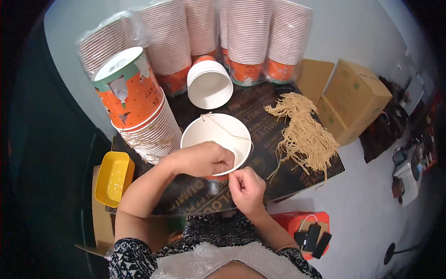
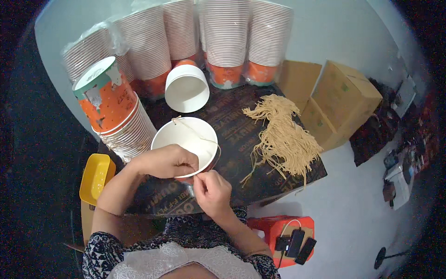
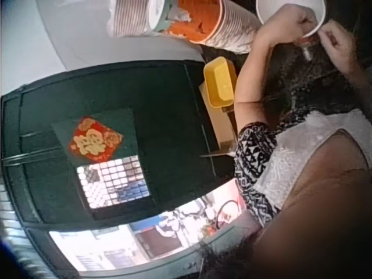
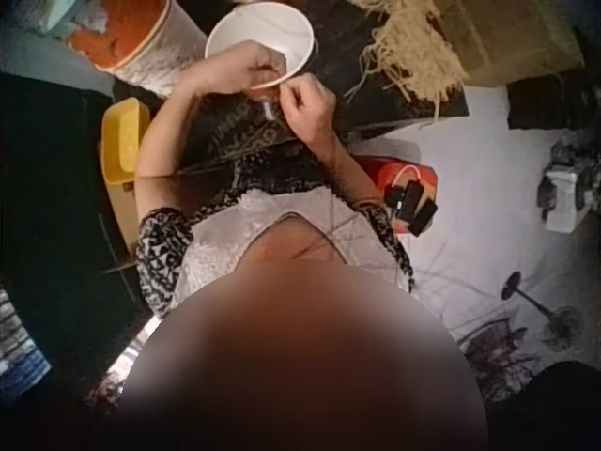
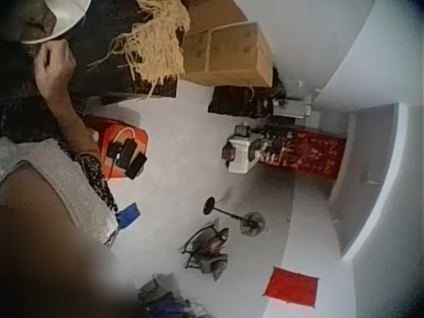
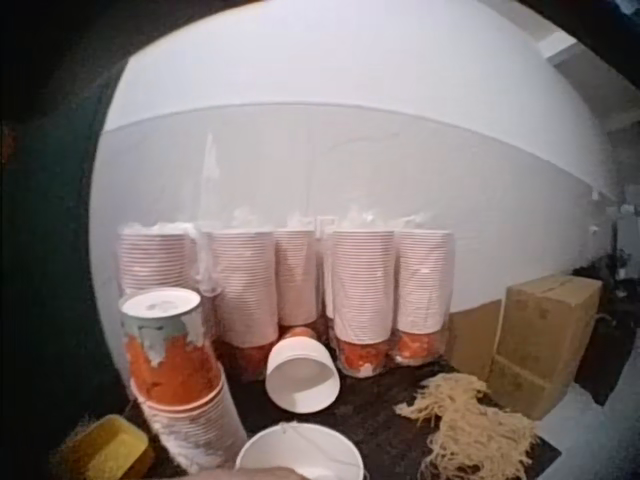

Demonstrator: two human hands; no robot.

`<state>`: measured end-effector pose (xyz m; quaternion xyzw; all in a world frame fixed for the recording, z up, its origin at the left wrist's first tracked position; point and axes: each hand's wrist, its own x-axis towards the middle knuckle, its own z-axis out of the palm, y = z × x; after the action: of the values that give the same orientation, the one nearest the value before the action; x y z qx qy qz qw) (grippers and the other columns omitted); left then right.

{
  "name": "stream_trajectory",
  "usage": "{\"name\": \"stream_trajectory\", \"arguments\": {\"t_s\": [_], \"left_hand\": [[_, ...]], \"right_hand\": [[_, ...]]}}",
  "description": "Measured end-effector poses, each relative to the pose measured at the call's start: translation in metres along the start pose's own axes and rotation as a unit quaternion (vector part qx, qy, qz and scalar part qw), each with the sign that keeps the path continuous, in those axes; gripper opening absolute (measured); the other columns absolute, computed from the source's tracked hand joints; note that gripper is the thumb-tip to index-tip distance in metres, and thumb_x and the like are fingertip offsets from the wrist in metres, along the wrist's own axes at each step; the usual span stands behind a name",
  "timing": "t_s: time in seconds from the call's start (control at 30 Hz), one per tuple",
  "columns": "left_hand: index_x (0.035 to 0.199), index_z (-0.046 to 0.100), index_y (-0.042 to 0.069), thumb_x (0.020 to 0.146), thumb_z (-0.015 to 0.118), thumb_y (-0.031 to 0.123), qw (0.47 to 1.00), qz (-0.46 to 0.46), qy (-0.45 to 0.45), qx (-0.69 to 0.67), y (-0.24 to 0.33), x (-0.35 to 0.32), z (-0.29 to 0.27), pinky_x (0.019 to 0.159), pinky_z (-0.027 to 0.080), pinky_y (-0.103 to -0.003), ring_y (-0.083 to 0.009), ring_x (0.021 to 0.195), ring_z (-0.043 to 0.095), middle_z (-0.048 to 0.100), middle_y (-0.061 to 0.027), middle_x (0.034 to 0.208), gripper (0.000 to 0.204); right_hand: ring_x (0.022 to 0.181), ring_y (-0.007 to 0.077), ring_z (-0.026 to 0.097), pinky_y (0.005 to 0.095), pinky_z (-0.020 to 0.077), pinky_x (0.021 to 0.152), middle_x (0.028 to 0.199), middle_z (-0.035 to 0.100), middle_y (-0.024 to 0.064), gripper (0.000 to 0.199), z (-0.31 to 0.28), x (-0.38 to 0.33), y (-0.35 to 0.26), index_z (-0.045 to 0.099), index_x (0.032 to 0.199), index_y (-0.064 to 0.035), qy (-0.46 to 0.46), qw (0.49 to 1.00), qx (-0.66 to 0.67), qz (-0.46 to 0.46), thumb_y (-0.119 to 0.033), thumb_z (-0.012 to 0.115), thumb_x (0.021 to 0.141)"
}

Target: Tie strings to paper cups at a workstation.

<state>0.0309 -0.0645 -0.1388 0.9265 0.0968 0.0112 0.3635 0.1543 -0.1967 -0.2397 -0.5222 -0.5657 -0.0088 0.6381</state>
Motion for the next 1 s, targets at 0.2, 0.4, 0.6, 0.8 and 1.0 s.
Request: {"name": "stream_trajectory", "arguments": {"t_s": [0.2, 0.4, 0.6, 0.8, 1.0], "left_hand": [[0.083, 0.061, 0.0, 0.089, 0.061, 0.01, 0.992, -0.069, 0.099, 0.027, 0.019, -0.008, 0.005, 0.065, 0.048, -0.034, -0.0181, 0.068, 0.06, 0.063, -0.0111, 0.073, 0.011], [0.074, 0.057, -0.002, 0.084, 0.062, 0.004, 0.948, -0.028, 0.203, -0.243, 0.018, -0.011, 0.024, 0.06, 0.046, -0.028, -0.0118, 0.068, 0.056, 0.06, -0.0045, 0.068, 0.013], [0.077, 0.062, -0.002, 0.085, 0.062, 0.001, 0.915, -0.14, 0.166, -0.34, 0.031, -0.007, 0.023, 0.061, 0.046, -0.024, -0.0065, 0.069, 0.055, 0.065, -0.0036, 0.078, 0.009], [0.086, 0.068, -0.002, 0.086, 0.068, 0.005, 0.924, -0.115, 0.181, -0.315, 0.031, -0.006, 0.023, 0.064, 0.047, -0.022, -0.0051, 0.07, 0.057, 0.065, -0.0012, 0.076, 0.007], [0.086, 0.07, 0.0, 0.084, 0.072, 0.005, 0.945, -0.056, 0.152, -0.283, 0.024, 0.003, 0.03, 0.066, 0.048, -0.023, -0.0068, 0.072, 0.058, 0.065, 0.0013, 0.077, 0.006]], "right_hand": [[0.057, 0.0054, 0.052, 0.0229, 0.0415, 0.051, 0.077, 0.062, 0.0039, 0.024, -0.022, -0.004, -0.002, 0.064, 0.106, -0.0002, -0.036, 0.997, 0.008, 0.064, 0.005, 0.07, 0.083], [0.057, 0.0096, 0.055, 0.0236, 0.0422, 0.051, 0.082, 0.063, 0.0077, 0.024, -0.041, 0.003, -0.006, 0.064, 0.106, 0.0003, -0.051, 0.998, -0.016, 0.012, 0.008, 0.066, 0.084], [0.087, 0.0335, 0.064, 0.0401, 0.0524, 0.077, 0.098, 0.063, 0.0182, 0.028, -0.046, 0.023, -0.013, 0.061, 0.11, 0.0019, -0.039, 0.996, -0.029, -0.076, 0.004, 0.064, 0.082], [0.096, 0.0334, 0.063, 0.0379, 0.0514, 0.086, 0.109, 0.062, 0.0196, 0.033, -0.062, 0.057, -0.022, 0.061, 0.115, 0.0022, -0.091, 0.99, 0.037, -0.101, 0.001, 0.057, 0.082], [0.096, 0.0332, 0.063, 0.0392, 0.0519, 0.084, 0.111, 0.063, 0.0175, 0.031, -0.062, 0.096, -0.038, 0.065, 0.11, -0.0006, -0.271, 0.953, 0.065, -0.119, -0.007, 0.064, 0.08]]}}
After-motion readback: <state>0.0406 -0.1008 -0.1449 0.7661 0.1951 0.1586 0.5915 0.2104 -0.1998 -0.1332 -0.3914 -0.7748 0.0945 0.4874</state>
